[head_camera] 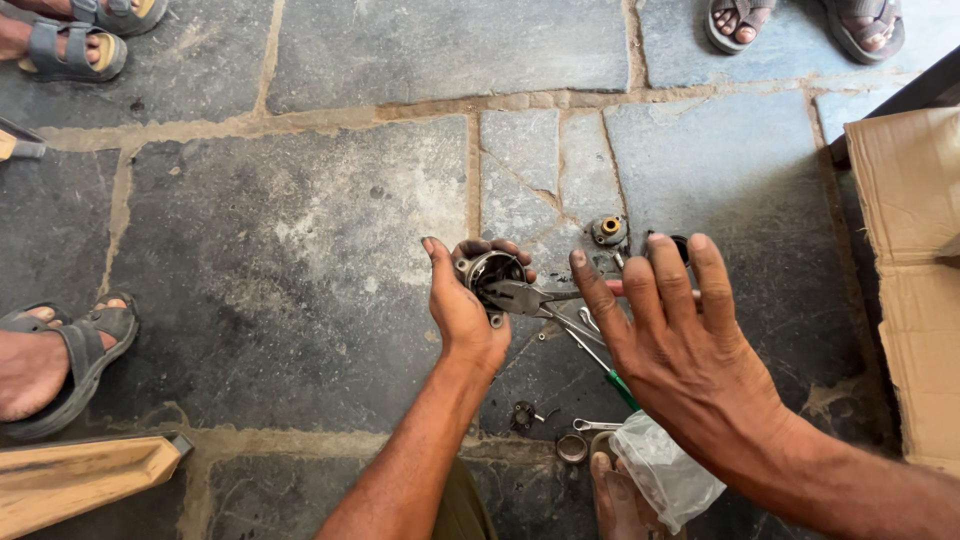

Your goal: The person sits on a tiled floor and uses pliers to manipulate a cylindrical metal part held in their left hand. They repeatedly squeeze the pliers to adjust or remove internal components of the part while other tools and a plastic bag lie nearby.

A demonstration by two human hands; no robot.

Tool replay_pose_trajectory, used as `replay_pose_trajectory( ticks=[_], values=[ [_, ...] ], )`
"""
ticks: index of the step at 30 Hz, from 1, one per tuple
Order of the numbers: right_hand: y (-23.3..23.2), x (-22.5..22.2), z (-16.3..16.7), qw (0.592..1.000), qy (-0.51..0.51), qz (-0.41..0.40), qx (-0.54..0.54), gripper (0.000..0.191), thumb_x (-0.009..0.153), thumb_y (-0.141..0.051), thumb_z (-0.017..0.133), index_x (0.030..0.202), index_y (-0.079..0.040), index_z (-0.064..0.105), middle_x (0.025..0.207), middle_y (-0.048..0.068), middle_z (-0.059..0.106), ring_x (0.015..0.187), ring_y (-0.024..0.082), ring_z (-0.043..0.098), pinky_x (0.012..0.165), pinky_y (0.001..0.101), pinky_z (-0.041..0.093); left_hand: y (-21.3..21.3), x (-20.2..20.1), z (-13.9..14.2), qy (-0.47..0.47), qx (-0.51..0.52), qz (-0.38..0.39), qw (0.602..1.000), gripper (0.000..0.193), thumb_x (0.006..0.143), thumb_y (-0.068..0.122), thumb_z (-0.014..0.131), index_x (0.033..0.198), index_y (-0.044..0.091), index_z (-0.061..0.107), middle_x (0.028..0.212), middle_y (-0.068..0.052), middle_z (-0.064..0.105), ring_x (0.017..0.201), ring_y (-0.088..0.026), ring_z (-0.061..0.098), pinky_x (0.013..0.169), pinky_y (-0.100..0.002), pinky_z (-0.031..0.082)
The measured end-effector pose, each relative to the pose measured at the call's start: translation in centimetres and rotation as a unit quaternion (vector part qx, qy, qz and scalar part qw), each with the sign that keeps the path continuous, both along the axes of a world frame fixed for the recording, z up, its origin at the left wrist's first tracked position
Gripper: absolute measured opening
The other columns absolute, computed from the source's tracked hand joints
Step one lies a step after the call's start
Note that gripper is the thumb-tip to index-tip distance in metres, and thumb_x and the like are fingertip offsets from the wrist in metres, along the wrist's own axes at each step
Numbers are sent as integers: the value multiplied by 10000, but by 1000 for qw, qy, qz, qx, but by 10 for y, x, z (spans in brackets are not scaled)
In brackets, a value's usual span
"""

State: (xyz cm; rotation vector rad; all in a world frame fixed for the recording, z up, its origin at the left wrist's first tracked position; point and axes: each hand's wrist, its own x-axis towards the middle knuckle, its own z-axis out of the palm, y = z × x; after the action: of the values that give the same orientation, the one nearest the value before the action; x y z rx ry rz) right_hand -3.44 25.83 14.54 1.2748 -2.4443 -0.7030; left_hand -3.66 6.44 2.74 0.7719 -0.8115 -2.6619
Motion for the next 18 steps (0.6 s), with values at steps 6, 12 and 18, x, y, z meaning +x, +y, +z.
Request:
replay_pose_trajectory(
  ticks=[6, 12, 18],
  values=[
    [3, -1, 1, 998, 34, 17, 57, 716, 883, -176, 584, 1572, -62, 428, 1222, 188, 574, 1256, 382, 521, 1105, 550, 310, -1, 4, -2, 65, 5, 2, 998, 584, 1076, 594, 297, 932, 83, 541, 865, -144, 688, 815, -304, 708, 713, -452, 600],
    [13, -18, -23, 992, -111, 45, -26, 468, 912, -66, 600, 1363, 30, 517, 1203, 195, 565, 1087, 327, 570, 987, 479, 412, -4, 6, 0, 57, 4, -4, 998, 588, 1061, 608, 299, 924, 98, 557, 866, -148, 690, 834, -308, 708, 739, -466, 595],
    [14, -29, -75, 828, -460, 23, -319, 384, 744, 101, 561, 1093, -33, 649, 1285, 177, 494, 1145, 312, 527, 944, 482, 440, -10, 9, 3, 33, 10, -5, 999, 604, 1041, 616, 299, 903, 96, 574, 853, -145, 701, 817, -297, 716, 745, -473, 591]
  ],
)
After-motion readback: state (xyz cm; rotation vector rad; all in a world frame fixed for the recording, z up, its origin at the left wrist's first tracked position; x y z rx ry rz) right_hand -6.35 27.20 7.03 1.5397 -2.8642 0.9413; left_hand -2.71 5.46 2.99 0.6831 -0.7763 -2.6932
